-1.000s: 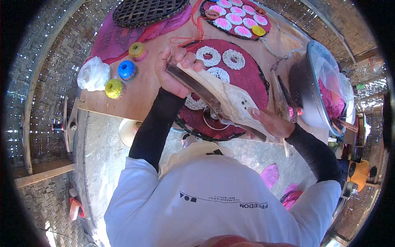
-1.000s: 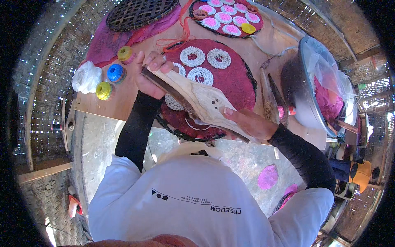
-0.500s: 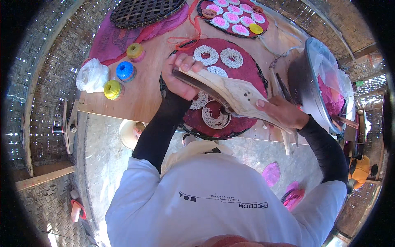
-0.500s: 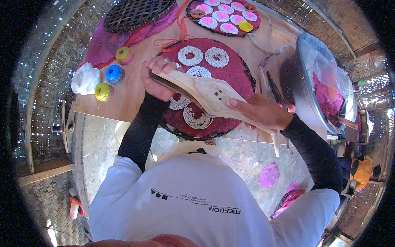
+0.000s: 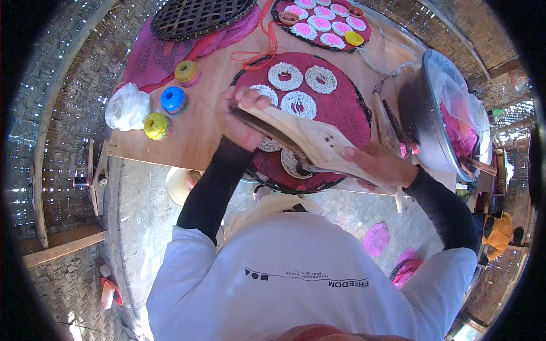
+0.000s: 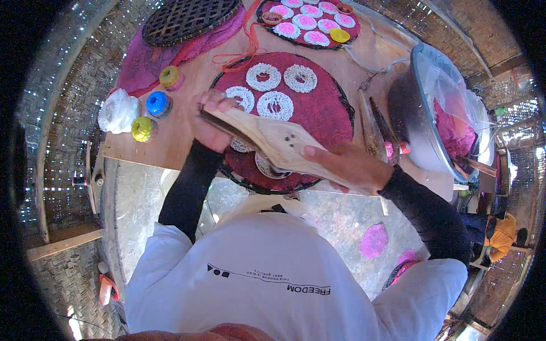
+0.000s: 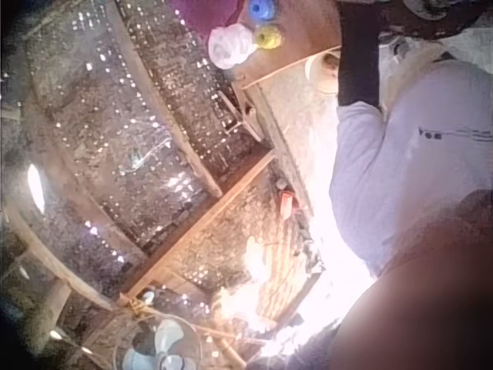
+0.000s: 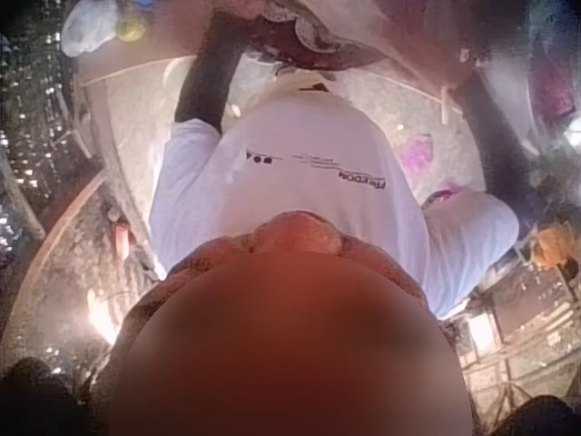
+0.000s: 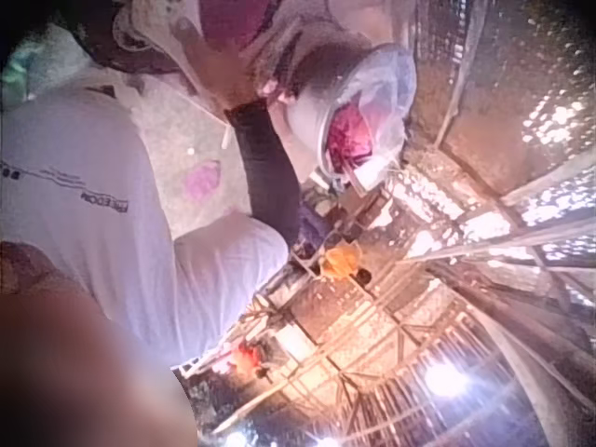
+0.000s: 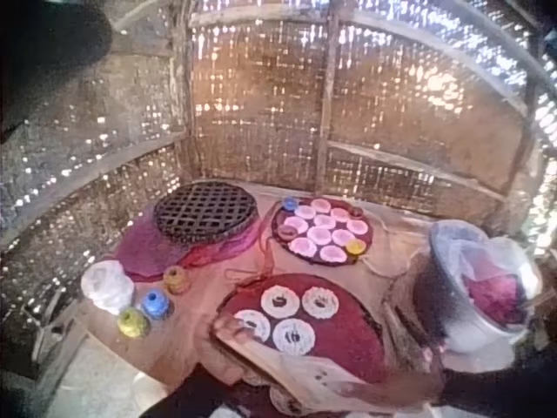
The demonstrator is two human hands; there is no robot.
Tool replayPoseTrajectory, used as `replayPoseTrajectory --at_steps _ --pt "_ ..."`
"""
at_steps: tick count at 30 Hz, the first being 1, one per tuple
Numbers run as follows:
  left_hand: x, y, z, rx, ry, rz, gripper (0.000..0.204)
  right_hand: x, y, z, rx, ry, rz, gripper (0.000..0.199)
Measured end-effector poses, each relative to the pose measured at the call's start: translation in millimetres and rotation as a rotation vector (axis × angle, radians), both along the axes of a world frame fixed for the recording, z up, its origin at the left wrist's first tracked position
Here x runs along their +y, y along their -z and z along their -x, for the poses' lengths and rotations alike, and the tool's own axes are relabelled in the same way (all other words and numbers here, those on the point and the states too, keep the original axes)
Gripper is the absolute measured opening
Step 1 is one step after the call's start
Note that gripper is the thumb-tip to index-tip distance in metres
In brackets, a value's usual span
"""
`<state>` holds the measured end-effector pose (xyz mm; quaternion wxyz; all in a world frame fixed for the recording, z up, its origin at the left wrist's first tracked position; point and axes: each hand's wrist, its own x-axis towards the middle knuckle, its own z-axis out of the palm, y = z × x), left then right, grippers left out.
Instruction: The person prepares traditional snacks by stuffing dough into a wooden mold, pressing it to form shapes on a tray, and decorating them with pink dough using a thin tool.
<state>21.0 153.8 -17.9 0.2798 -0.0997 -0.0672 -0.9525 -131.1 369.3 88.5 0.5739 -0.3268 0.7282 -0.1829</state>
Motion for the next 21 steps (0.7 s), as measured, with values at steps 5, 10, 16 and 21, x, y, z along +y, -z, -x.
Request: replayPoseTrajectory --at_steps 5,10,16,21 --pt "13 -33 13 -0.148 0.077 0.017 0.043 21 -6 22 0.017 0.083 0.142 0.059" --pt "24 -56 17 -0.407 -0.458 1.873 0.066 18 -11 9 -0.107 0.265 0.412 0.057" --pt "42 -63 10 -0.729 -0.515 1.510 0.050 10 89 12 -0.381 0.245 0.715 0.060" --pt "37 -66 2 -0.878 -0.463 1.245 0.043 -8 96 -42 0.838 -0.224 0.700 0.098"
